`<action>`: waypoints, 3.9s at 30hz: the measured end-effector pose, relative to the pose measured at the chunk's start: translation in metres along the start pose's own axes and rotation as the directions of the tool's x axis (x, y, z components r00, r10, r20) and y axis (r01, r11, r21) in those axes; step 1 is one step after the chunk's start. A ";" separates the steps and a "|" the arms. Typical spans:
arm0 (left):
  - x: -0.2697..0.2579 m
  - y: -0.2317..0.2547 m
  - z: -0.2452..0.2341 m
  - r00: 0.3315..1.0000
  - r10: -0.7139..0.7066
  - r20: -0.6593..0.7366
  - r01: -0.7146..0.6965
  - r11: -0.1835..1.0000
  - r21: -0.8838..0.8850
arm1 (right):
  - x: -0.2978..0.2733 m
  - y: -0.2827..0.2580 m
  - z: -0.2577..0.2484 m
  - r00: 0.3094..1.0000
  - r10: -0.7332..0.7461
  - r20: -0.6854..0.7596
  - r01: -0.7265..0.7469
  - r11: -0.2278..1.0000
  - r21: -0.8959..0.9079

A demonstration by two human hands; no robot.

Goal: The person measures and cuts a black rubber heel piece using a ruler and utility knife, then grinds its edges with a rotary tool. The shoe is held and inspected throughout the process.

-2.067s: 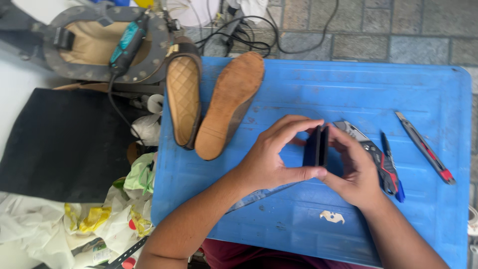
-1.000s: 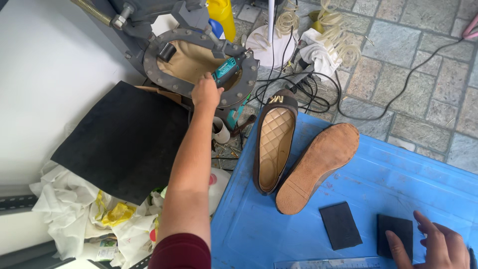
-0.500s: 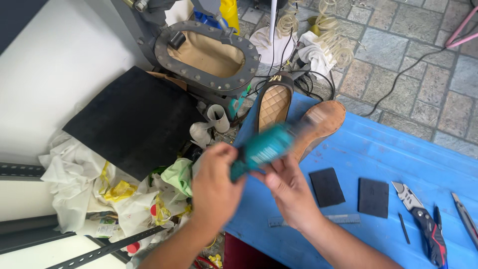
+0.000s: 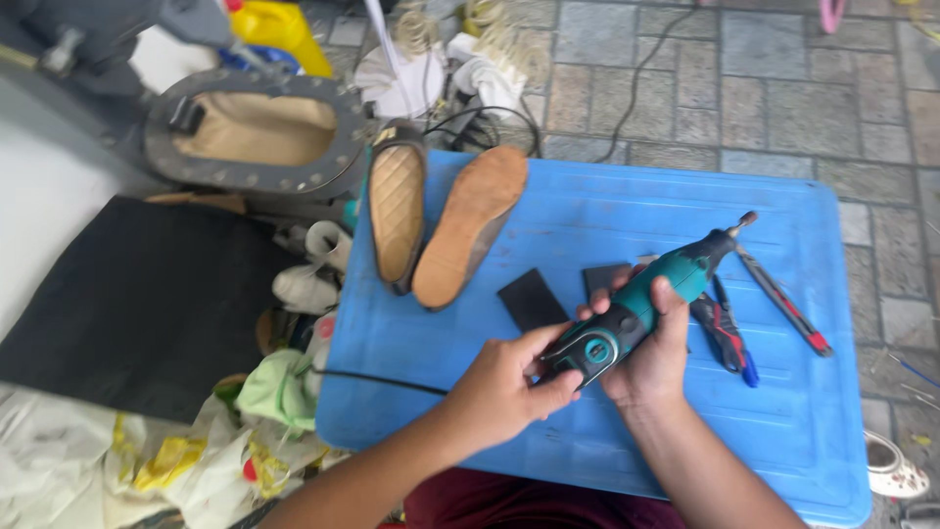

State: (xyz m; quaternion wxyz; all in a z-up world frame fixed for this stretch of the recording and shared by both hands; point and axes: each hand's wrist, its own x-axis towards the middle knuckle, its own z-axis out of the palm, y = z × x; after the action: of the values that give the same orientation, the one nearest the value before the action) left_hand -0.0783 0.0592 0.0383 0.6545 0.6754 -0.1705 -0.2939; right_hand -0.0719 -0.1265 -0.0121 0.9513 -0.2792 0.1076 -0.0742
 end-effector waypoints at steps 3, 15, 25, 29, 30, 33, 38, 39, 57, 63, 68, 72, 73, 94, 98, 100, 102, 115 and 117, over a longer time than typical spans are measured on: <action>0.004 0.006 0.009 0.999 -0.031 0.026 0.028 0.996 0.089 | -0.005 -0.005 -0.012 0.999 -0.013 -0.031 0.013 1.000 0.019; -0.047 -0.004 -0.077 0.837 -0.516 0.182 0.266 0.674 0.689 | -0.014 -0.058 -0.059 0.979 0.016 0.203 -0.035 0.995 0.091; -0.102 -0.032 -0.059 0.781 -0.392 0.487 0.114 0.855 0.506 | 0.017 -0.158 -0.090 0.983 0.105 0.151 -0.083 0.986 -0.147; -0.037 -0.010 -0.008 0.986 -0.026 0.167 -0.049 0.904 0.425 | 0.026 -0.155 -0.075 0.993 -0.060 0.100 0.096 0.908 -0.408; -0.014 -0.006 0.009 0.991 0.069 0.118 -0.110 0.917 0.384 | 0.028 -0.152 -0.070 0.991 -0.097 0.091 0.129 0.878 -0.461; 0.049 -0.007 0.049 0.959 0.276 0.057 -0.282 0.934 0.217 | 0.027 -0.136 -0.056 0.987 -0.150 0.057 0.158 0.846 -0.510; 0.095 -0.036 0.071 0.975 0.163 0.150 -0.166 0.986 0.002 | 0.028 -0.114 -0.046 0.984 -0.169 0.049 0.172 0.873 -0.456; 0.097 -0.041 0.072 0.973 0.142 0.183 -0.143 0.990 -0.010 | 0.028 -0.112 -0.046 0.984 -0.173 0.038 0.172 0.879 -0.445; 0.138 -0.023 0.055 0.942 0.226 -0.248 0.109 0.492 0.864 | 0.006 -0.111 -0.076 0.996 -0.044 0.083 0.080 0.856 -0.510; 0.140 -0.031 0.045 0.950 0.287 -0.121 -0.005 0.401 0.916 | 0.005 -0.107 -0.073 0.995 -0.009 0.101 0.061 0.852 -0.521; 0.138 -0.027 0.019 0.944 0.329 0.030 -0.196 0.484 0.853 | 0.004 -0.106 -0.068 0.987 0.040 0.155 0.049 0.847 -0.530; 0.131 -0.016 -0.030 0.925 0.331 0.188 -0.378 0.746 0.549 | 0.001 -0.117 -0.060 0.969 0.191 0.157 -0.041 0.751 -0.659; 0.129 -0.014 -0.041 0.912 0.353 0.210 -0.411 0.779 0.474 | -0.001 -0.121 -0.059 0.963 0.235 0.130 -0.073 0.694 -0.716; 0.124 -0.057 -0.061 0.904 0.202 0.377 -0.043 0.920 -0.390 | 0.012 -0.168 -0.088 0.839 0.540 -0.073 -0.131 0.071 -0.989; 0.125 -0.062 -0.061 0.922 0.247 0.296 -0.140 0.930 -0.340 | 0.009 -0.151 -0.066 0.850 0.499 -0.169 -0.116 -0.136 -0.984; 0.127 -0.065 -0.058 0.938 0.228 0.259 -0.128 0.927 -0.353 | 0.008 -0.148 -0.059 0.863 0.455 -0.221 -0.144 -0.196 -0.970; 0.128 -0.067 -0.052 0.960 0.185 0.211 -0.087 0.910 -0.406 | 0.007 -0.147 -0.055 0.888 0.415 -0.200 -0.129 -0.193 -0.973; 0.134 -0.052 -0.025 0.823 0.526 -0.215 -0.375 0.786 0.491 | -0.011 -0.100 -0.016 0.994 0.099 -0.045 -0.024 -0.201 -0.979; 0.135 -0.053 -0.025 0.829 0.506 -0.238 -0.338 0.793 0.507 | -0.008 -0.096 -0.008 0.996 0.092 -0.007 0.014 -0.230 -0.973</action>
State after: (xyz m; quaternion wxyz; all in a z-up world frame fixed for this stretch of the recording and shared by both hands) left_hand 0.0326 0.0006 -0.0377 0.5522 0.7917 -0.2585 0.0387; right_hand -0.0895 -0.2083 0.0353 0.3764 -0.9176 0.1016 0.0776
